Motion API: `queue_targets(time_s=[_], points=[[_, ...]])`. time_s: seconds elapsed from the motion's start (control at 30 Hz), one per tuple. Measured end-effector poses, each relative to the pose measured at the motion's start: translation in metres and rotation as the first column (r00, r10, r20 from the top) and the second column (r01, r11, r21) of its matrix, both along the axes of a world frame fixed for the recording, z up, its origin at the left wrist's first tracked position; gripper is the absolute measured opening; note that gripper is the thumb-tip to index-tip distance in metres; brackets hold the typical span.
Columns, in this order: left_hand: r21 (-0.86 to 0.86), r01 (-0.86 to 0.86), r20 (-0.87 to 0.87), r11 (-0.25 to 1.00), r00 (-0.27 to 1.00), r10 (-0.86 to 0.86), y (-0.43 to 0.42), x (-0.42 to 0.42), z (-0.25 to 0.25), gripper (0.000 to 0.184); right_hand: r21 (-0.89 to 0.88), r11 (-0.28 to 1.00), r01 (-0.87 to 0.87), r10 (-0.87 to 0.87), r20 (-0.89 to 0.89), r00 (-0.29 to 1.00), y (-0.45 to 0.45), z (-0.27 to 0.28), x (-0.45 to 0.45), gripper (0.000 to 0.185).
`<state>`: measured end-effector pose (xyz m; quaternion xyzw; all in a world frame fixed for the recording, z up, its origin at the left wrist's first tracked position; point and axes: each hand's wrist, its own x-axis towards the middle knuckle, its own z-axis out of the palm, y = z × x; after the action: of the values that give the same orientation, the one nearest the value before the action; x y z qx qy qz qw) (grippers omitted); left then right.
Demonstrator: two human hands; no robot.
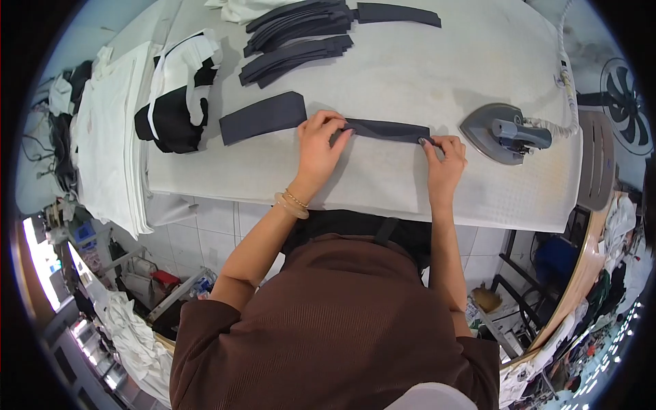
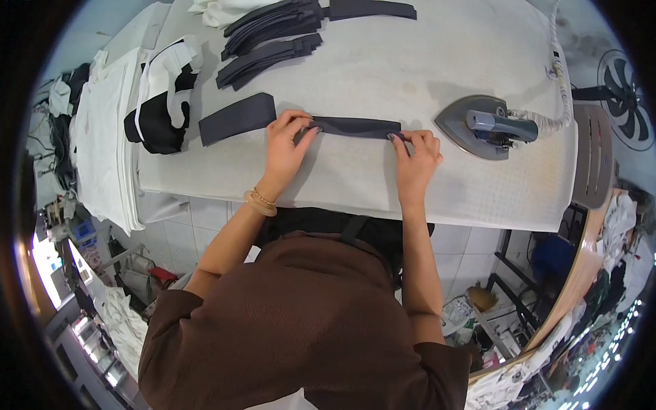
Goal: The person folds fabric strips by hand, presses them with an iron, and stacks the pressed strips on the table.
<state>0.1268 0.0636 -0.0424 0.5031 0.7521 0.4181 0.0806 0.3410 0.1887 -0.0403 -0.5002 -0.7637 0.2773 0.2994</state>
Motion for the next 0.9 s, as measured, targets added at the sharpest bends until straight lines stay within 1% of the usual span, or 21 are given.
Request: queue_targets(time_s=[0.07, 0.13, 0.2, 0.23, 0.33, 0.4, 0.5, 0.57, 0.6, 0.67, 0.8, 0.9], points=[[-0.047, -0.042, 0.028, 0.998, 0.999, 0.043, 0.002, 0.001, 0.000, 0.014, 0.003, 1.000, -0.005, 0.005, 0.007, 1.000, 0.001, 0.001, 0.002, 0.014], [-0.057, -0.040, 0.034, 0.998, 0.999, 0.042, 0.002, 0.002, 0.002, 0.015, 0.002, 1.000, -0.016, 0.016, 0.016, 1.000, 0.003, 0.000, 0.006, 0.014], [-0.069, -0.039, 0.040, 0.997, 0.998, 0.041, 0.002, 0.003, 0.001, 0.015, -0.033, 0.999, -0.039, 0.038, -0.051, 0.998, 0.005, -0.003, 0.010, 0.014], [-0.065, -0.053, 0.062, 0.996, 0.996, 0.057, 0.002, 0.003, 0.000, 0.016, -0.036, 0.999, -0.036, 0.035, -0.049, 0.998, 0.006, -0.004, 0.010, 0.014], [-0.048, -0.080, 0.106, 0.996, 0.991, 0.085, 0.003, 0.005, -0.001, 0.016, -0.060, 0.998, 0.001, -0.003, -0.043, 0.999, 0.007, -0.004, 0.006, 0.013], [-0.036, -0.094, 0.128, 0.995, 0.987, 0.098, 0.003, 0.006, -0.001, 0.016, -0.086, 0.994, 0.069, -0.071, -0.026, 0.997, 0.006, -0.003, 0.001, 0.013], [-0.025, -0.129, 0.151, 0.991, 0.980, 0.131, 0.004, 0.007, 0.000, 0.016, -0.059, 0.992, 0.113, -0.113, 0.009, 0.994, 0.006, -0.004, -0.002, 0.014], [-0.049, -0.160, 0.037, 0.986, 0.986, 0.162, 0.005, 0.009, 0.004, 0.016, -0.053, 0.990, 0.130, -0.128, 0.027, 0.991, 0.006, -0.005, -0.004, 0.015], [-0.050, -0.159, 0.038, 0.986, 0.986, 0.161, 0.006, 0.009, 0.005, 0.016, -0.046, 0.988, 0.144, -0.142, 0.044, 0.989, 0.006, -0.005, -0.005, 0.015], [-0.106, -0.173, 0.007, 0.979, 0.985, 0.174, 0.006, 0.010, 0.007, 0.016, -0.022, 0.987, 0.160, -0.159, 0.059, 0.986, 0.004, -0.005, -0.007, 0.016], [-0.122, -0.178, 0.003, 0.976, 0.984, 0.180, 0.007, 0.010, 0.008, 0.016, 0.041, 0.980, 0.196, -0.199, 0.087, 0.976, 0.003, -0.006, -0.012, 0.017], [-0.115, -0.182, -0.009, 0.977, 0.983, 0.182, 0.007, 0.010, 0.008, 0.015, 0.057, 0.977, 0.205, -0.210, 0.091, 0.973, 0.002, -0.009, -0.013, 0.018]])
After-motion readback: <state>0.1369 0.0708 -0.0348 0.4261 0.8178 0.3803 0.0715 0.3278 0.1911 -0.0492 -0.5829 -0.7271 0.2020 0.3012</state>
